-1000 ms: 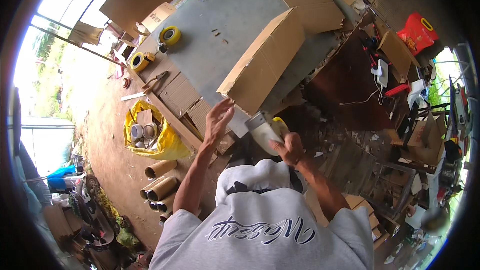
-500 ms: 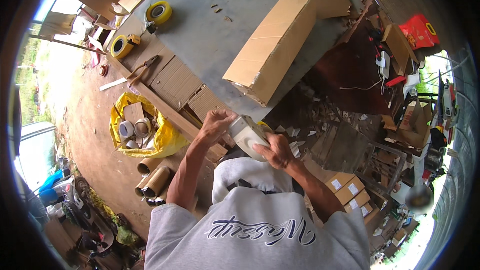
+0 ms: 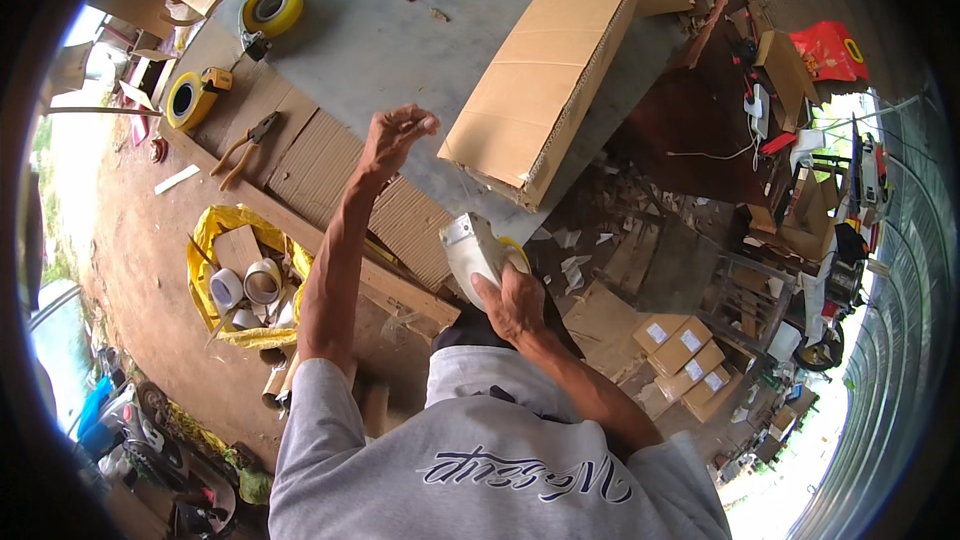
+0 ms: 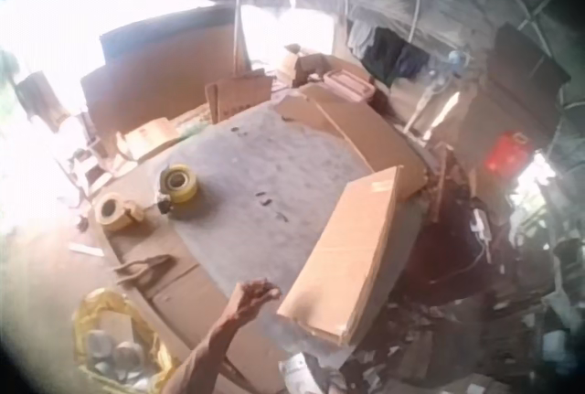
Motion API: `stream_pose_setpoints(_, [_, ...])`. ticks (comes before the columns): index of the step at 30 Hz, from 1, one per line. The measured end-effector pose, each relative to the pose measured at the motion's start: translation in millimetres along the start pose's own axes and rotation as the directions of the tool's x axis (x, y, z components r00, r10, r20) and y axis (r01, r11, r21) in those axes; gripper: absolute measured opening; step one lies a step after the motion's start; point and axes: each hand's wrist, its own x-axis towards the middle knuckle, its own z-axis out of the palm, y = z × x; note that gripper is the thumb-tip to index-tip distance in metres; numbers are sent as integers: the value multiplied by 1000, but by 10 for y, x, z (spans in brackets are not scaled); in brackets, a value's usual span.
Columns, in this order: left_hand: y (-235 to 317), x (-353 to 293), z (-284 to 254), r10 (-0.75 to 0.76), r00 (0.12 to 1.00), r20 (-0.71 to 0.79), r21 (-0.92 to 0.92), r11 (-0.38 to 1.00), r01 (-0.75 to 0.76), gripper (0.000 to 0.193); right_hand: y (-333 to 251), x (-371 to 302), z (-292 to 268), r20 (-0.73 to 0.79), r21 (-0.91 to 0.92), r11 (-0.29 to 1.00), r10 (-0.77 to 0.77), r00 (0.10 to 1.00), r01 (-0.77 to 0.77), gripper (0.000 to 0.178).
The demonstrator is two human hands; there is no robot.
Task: The person assembles a cardboard box on a workbench, folding the flaps and securing them with a tape dispenser. They repeatedly adjust the box and apply tape to the seams. Another person is visible in the background moving around the workspace.
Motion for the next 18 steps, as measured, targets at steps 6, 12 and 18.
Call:
stream_pose_setpoints(6, [-179,433,87,77,987,142,-119,991,-60,25,98,153,345,-103,-90,994,53,993,-62,56])
stream_pose_setpoints(12, [-401,638,275,179,967,181,-99,982,-163,20,261,205,466,-222,-81,997,-38,974,20,53])
stream_pose_setpoints(18, [-556,636,624,303,953,-3,-32,952,-303,15,334,253,563,-232,-31,1000,-13,973,6,49])
